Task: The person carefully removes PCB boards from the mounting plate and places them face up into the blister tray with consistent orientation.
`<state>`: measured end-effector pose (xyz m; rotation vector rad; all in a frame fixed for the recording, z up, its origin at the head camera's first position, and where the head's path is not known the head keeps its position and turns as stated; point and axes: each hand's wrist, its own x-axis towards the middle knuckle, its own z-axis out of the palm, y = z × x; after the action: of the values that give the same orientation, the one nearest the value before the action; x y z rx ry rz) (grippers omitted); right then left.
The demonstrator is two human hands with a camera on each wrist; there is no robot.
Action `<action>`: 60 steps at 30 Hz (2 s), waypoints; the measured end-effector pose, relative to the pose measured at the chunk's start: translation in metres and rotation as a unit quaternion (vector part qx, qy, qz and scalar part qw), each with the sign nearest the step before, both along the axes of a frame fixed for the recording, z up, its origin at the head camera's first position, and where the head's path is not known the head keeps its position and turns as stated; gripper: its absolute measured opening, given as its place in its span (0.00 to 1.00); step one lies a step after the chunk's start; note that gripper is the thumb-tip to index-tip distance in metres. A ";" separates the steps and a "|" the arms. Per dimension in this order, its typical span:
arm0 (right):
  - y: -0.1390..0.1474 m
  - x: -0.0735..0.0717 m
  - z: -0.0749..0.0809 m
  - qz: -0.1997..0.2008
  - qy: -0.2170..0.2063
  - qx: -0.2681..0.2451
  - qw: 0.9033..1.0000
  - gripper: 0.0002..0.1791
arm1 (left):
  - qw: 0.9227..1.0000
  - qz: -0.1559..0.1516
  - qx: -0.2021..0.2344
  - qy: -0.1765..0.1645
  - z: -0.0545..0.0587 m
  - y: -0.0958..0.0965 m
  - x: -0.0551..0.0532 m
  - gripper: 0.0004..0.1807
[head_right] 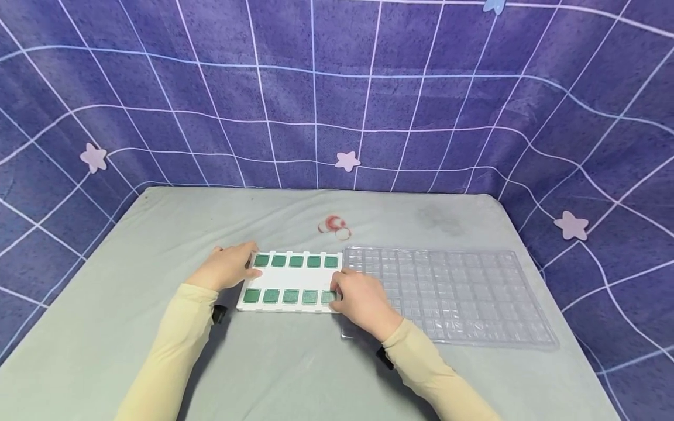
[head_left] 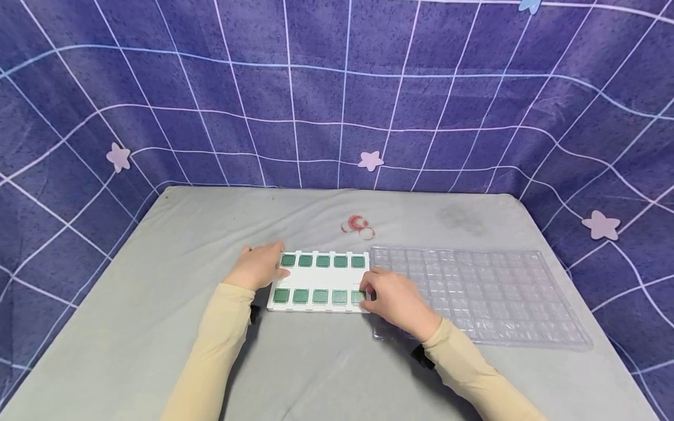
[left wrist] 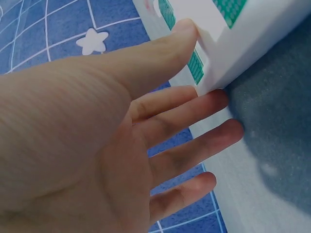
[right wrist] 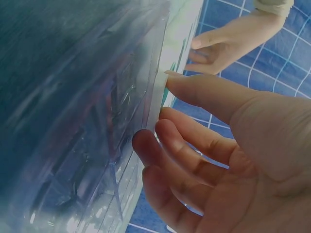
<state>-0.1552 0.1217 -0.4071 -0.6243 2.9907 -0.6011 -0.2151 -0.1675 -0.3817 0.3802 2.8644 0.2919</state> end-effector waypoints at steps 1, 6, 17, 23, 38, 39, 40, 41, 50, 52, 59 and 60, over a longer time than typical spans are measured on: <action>0.000 0.000 0.000 -0.001 0.000 0.000 1.000 0.13 | 1.000 0.000 -0.001 0.006 -0.001 0.000 0.001 0.29; 0.000 -0.001 -0.001 -0.006 0.002 0.000 1.000 0.14 | 1.000 0.001 -0.008 0.015 -0.002 0.001 0.003 0.30; -0.002 -0.004 -0.001 -0.011 0.001 0.000 1.000 0.13 | 1.000 -0.004 -0.002 0.016 -0.002 -0.001 0.001 0.30; -0.001 -0.003 0.003 -0.016 0.006 0.007 1.000 0.14 | 1.000 -0.005 -0.003 0.021 -0.004 -0.002 0.000 0.29; 0.003 0.000 0.014 -0.027 0.010 0.012 1.000 0.13 | 1.000 -0.003 -0.009 0.024 -0.004 -0.001 -0.002 0.27; 0.003 0.000 0.014 -0.027 0.010 0.013 0.999 0.14 | 1.000 -0.004 -0.010 0.025 -0.004 -0.001 -0.002 0.27; 0.003 0.000 0.014 -0.027 0.010 0.013 1.000 0.13 | 1.000 -0.004 -0.009 0.026 -0.004 -0.002 -0.002 0.26; 0.004 0.000 0.014 -0.027 0.010 0.011 1.000 0.13 | 1.000 -0.006 -0.009 0.029 -0.004 -0.002 -0.002 0.25; 0.014 -0.006 0.019 -0.017 0.015 0.008 1.000 0.13 | 0.999 -0.004 -0.003 0.036 -0.005 -0.003 -0.001 0.26; 0.017 -0.009 0.020 -0.014 0.021 0.011 1.000 0.14 | 0.999 -0.003 -0.001 0.037 -0.004 -0.004 0.000 0.27; 0.031 -0.027 0.018 -0.013 0.043 0.015 0.999 0.14 | 0.999 -0.005 -0.008 0.035 -0.003 -0.004 0.001 0.28; 0.033 -0.030 0.018 -0.016 0.042 0.017 0.999 0.14 | 0.999 -0.006 -0.009 0.034 -0.003 -0.003 0.002 0.28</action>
<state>-0.1852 0.1546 -0.3894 -0.6167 3.0874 -0.5380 -0.2134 -0.1709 -0.3843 0.4113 2.9288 0.2547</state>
